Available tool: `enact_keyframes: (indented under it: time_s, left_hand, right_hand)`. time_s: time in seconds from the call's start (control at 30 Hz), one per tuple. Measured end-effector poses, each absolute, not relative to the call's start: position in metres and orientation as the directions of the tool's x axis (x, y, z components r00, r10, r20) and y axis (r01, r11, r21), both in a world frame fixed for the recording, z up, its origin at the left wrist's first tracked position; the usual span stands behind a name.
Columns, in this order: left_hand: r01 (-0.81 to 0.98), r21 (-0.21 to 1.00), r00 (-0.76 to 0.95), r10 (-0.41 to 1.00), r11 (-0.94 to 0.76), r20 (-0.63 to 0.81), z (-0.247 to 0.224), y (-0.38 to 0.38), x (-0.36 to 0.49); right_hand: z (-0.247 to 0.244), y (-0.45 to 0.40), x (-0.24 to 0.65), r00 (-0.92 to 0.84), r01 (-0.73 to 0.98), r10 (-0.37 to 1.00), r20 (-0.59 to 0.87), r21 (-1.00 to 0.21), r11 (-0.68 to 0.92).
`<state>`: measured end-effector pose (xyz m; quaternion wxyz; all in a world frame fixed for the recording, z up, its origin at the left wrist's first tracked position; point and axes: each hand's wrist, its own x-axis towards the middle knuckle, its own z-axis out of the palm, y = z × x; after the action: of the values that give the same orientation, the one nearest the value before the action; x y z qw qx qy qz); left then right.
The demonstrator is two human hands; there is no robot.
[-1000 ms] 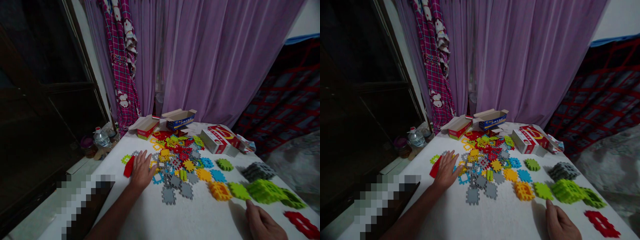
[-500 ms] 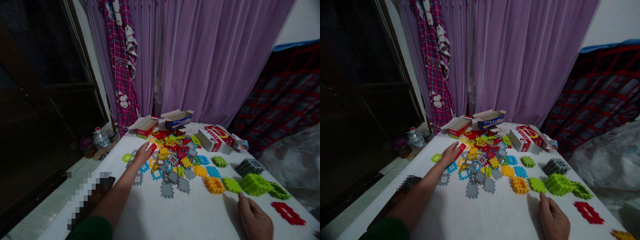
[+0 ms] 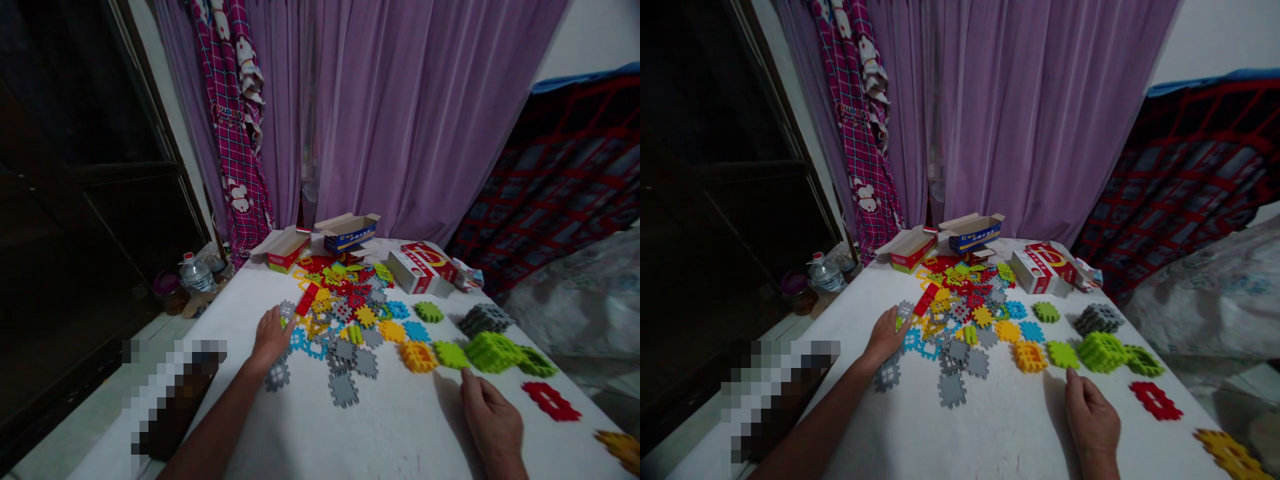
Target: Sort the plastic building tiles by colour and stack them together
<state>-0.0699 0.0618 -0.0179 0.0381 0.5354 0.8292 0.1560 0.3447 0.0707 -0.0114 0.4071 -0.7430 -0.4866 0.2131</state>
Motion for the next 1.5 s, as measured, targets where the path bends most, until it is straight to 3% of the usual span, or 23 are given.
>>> enact_keyframes:
  time_s: [0.1,0.23,0.4,0.63,0.8,0.93,1.1,1.37,1.5]
  left_hand:
    - [0.866,0.330,-0.446,0.879,0.377,0.167,-0.013,0.065,-0.065]
    - [0.889,0.273,-0.433,0.868,0.367,0.244,0.007,0.076,-0.063]
    - [0.893,0.266,-0.390,0.920,0.364,0.048,0.028,0.112,-0.055]
    - [0.841,0.305,-0.475,0.880,0.448,0.016,0.037,0.152,-0.094]
    - [0.836,0.318,-0.460,0.887,0.448,-0.038,0.024,0.127,-0.115]
    - [0.851,0.332,-0.419,0.907,0.407,-0.039,0.004,0.080,-0.111]
    - [0.879,0.340,-0.355,0.935,0.335,-0.005,-0.016,0.047,-0.087]
    - [0.759,0.557,-0.442,0.895,0.338,0.059,0.000,0.075,-0.098]
    - [0.776,0.538,-0.415,0.909,0.329,0.043,0.004,0.078,-0.103]
  right_hand:
    - [-0.014,0.070,0.343,0.453,0.547,0.886,0.099,-0.816,-0.189]
    - [-0.015,0.070,0.342,0.471,0.536,0.874,0.122,-0.826,-0.174]
    - [-0.011,0.070,0.340,0.448,0.549,0.884,0.133,-0.821,-0.155]
    - [-0.014,0.073,0.345,0.430,0.561,0.891,0.142,-0.816,-0.141]
    - [-0.015,0.071,0.344,0.448,0.544,0.883,0.138,-0.826,-0.146]
    - [-0.012,0.068,0.340,0.466,0.541,0.867,0.179,-0.833,-0.118]
    - [-0.008,0.067,0.338,0.443,0.524,0.887,0.128,-0.840,-0.141]
    - [-0.014,0.064,0.335,0.474,0.535,0.863,0.177,-0.836,-0.123]
    - [-0.015,0.068,0.340,0.465,0.548,0.873,0.147,-0.822,-0.153]
